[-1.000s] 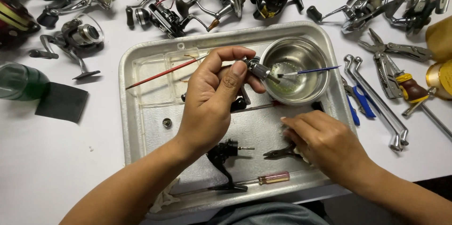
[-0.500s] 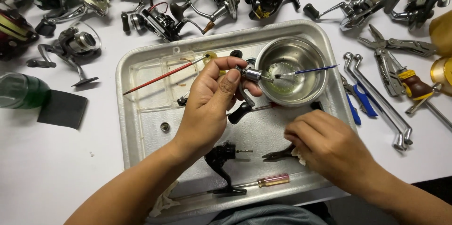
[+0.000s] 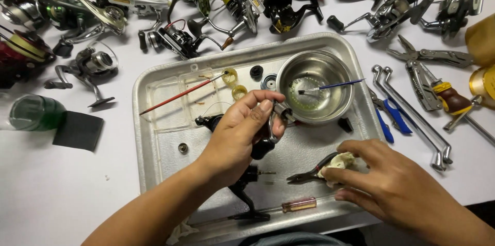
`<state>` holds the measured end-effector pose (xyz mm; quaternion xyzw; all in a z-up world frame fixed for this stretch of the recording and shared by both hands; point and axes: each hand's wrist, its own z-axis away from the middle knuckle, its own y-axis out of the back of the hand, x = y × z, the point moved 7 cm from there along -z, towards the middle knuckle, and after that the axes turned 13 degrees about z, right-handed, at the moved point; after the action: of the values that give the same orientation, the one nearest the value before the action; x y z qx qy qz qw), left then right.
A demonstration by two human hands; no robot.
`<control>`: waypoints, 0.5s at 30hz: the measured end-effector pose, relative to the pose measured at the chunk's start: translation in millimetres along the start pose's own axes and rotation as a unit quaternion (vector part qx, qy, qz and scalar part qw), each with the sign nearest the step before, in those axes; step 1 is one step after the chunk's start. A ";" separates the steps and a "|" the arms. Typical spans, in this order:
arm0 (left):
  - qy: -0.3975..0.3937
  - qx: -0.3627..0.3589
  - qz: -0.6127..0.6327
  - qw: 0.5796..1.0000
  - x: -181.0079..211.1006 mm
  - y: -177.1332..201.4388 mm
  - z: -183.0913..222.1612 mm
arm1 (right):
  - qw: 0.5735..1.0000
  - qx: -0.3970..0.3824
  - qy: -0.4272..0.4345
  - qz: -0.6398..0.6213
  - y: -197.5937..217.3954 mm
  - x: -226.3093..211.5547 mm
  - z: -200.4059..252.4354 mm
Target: Reassembling the internal components of a fishing reel, including cleaning and lubricating parts.
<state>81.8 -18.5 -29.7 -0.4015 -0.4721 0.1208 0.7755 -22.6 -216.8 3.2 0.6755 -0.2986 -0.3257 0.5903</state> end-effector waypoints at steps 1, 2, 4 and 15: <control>-0.002 0.000 -0.003 1.000 -1.6 0.1 -0.1 | 1.000 0.004 0.000 0.000 -5.5 -0.2 -2.6; 0.010 -0.008 0.022 1.000 -5.0 -0.3 -0.4 | 1.000 -0.013 -0.006 -0.007 -14.3 0.6 -5.5; 0.023 -0.015 0.050 0.998 -8.7 -2.3 -0.2 | 0.999 -0.033 -0.012 -0.015 -25.5 2.7 -6.3; 0.025 -0.093 -0.115 0.989 -9.1 -17.2 10.2 | 0.937 0.059 -0.124 -0.321 31.9 29.4 -2.0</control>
<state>65.3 -29.6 -20.5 -0.4177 -0.5048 -0.0240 0.7550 -3.7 -242.8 32.4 0.7232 -0.1551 -0.5610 0.3717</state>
